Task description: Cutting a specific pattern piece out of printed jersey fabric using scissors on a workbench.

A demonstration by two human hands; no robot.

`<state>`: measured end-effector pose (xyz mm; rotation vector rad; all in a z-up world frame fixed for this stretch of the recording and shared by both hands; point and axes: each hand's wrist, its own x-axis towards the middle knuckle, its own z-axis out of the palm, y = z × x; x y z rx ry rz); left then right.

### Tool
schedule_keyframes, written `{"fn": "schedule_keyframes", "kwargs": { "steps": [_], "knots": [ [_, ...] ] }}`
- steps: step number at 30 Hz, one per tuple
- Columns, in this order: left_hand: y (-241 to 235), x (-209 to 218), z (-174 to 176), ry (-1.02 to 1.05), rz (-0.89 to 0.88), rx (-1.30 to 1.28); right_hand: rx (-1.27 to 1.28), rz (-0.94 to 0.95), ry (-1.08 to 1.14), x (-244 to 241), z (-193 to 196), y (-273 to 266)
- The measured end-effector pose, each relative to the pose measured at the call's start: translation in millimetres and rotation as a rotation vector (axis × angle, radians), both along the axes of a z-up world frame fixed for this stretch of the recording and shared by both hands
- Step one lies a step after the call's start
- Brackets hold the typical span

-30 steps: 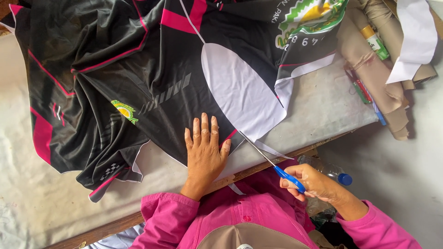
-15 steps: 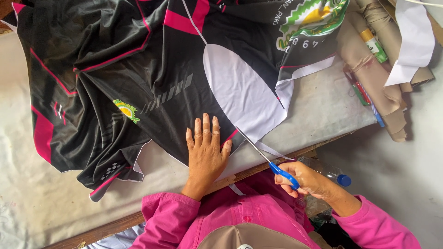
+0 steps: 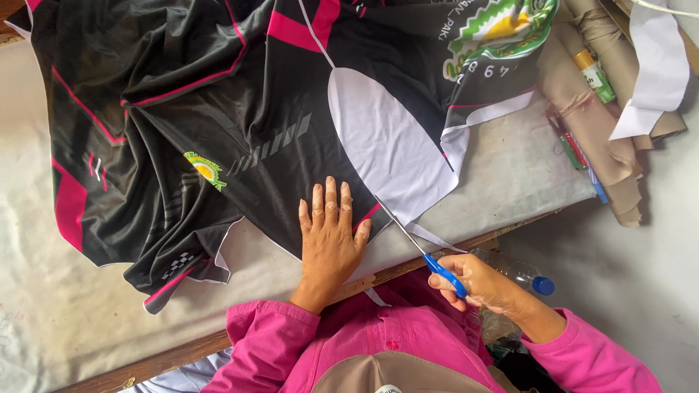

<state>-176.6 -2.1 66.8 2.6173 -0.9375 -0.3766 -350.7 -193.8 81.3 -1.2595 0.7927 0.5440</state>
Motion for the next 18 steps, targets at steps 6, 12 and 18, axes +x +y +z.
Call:
{"fn": "schedule_keyframes", "kwargs": {
  "steps": [6,12,18],
  "knots": [
    [0.3,-0.6,-1.3,0.001,0.003,-0.017,0.0,-0.028,0.0,15.4,9.1,7.6],
    [0.8,0.2,-1.4,0.008,0.002,-0.027,-0.025,-0.035,0.012,17.1,4.8,12.9],
    [2.0,-1.0,-4.3,-0.015,0.0,-0.054,-0.047,-0.043,0.026,19.0,7.9,18.1]
  ]
}}
